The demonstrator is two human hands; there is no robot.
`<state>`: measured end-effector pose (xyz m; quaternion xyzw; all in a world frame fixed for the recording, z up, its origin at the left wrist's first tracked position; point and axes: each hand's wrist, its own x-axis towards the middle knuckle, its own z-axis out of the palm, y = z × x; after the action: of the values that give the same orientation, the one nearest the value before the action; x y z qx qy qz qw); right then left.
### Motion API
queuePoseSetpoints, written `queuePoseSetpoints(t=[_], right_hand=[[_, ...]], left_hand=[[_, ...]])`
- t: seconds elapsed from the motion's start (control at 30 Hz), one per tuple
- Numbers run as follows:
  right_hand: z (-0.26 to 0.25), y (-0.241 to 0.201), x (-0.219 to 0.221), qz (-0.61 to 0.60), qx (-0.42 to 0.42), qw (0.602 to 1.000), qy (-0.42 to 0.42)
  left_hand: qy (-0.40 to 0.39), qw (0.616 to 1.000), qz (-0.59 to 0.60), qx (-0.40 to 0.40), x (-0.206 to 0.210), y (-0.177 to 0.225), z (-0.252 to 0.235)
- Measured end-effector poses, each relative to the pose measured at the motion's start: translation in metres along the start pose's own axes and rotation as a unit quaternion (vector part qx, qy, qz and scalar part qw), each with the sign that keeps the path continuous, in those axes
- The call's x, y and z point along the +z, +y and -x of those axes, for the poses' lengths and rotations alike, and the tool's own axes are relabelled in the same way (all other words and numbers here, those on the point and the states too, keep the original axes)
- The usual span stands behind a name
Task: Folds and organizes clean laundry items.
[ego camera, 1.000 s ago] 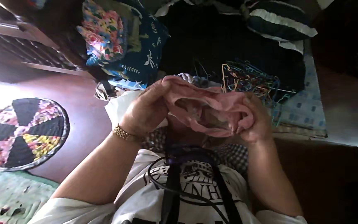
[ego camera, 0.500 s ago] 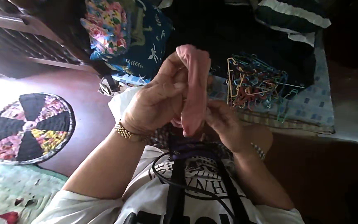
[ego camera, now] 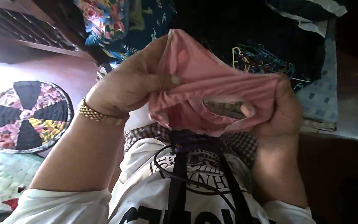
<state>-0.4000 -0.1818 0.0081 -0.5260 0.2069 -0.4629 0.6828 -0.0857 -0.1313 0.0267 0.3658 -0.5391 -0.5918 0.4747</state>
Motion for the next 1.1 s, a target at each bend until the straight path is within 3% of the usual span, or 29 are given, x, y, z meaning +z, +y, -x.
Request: queuePoseSetpoints(t=[0.13, 0.33, 0.53, 0.6, 0.7, 0.8, 0.87, 0.93, 1.03, 1.1], right_hand=[[-0.011, 0.005, -0.001, -0.084, 0.018, 0.996, 0.032], [-0.02, 0.008, 0.01, -0.105, 0.061, 0.992, 0.024], [-0.032, 0.009, 0.025, -0.108, 0.082, 0.991, 0.001], [-0.04, 0.011, 0.033, -0.112, 0.117, 0.987, -0.022], [-0.058, 0.038, 0.041, 0.011, 0.167, 0.985, -0.042], [-0.074, 0.097, 0.045, 0.109, 0.236, 0.965, 0.002], [-0.074, 0.134, 0.041, 0.191, 0.27, 0.943, -0.013], [-0.066, 0.155, 0.039, 0.243, 0.289, 0.926, -0.026], [-0.054, 0.162, 0.038, 0.297, 0.26, 0.918, -0.026], [-0.051, 0.156, 0.041, 0.352, 0.204, 0.913, -0.017]], left_hand=[[0.064, 0.998, 0.022, -0.01, -0.017, 0.013, 0.013], [0.098, 0.994, 0.026, 0.034, -0.041, 0.024, 0.038], [0.066, 0.996, -0.001, 0.054, -0.074, 0.036, 0.064], [0.054, 0.995, -0.052, 0.072, -0.102, 0.043, 0.077], [0.08, 0.966, -0.231, 0.08, -0.155, 0.039, 0.093], [0.247, 0.867, -0.43, -0.049, -0.131, 0.018, 0.096], [0.245, 0.827, -0.482, -0.158, -0.107, 0.002, 0.097], [0.235, 0.834, -0.451, -0.213, -0.083, -0.017, 0.104], [0.265, 0.864, -0.38, -0.199, -0.065, -0.052, 0.123], [0.314, 0.859, -0.363, -0.18, -0.063, -0.071, 0.133]])
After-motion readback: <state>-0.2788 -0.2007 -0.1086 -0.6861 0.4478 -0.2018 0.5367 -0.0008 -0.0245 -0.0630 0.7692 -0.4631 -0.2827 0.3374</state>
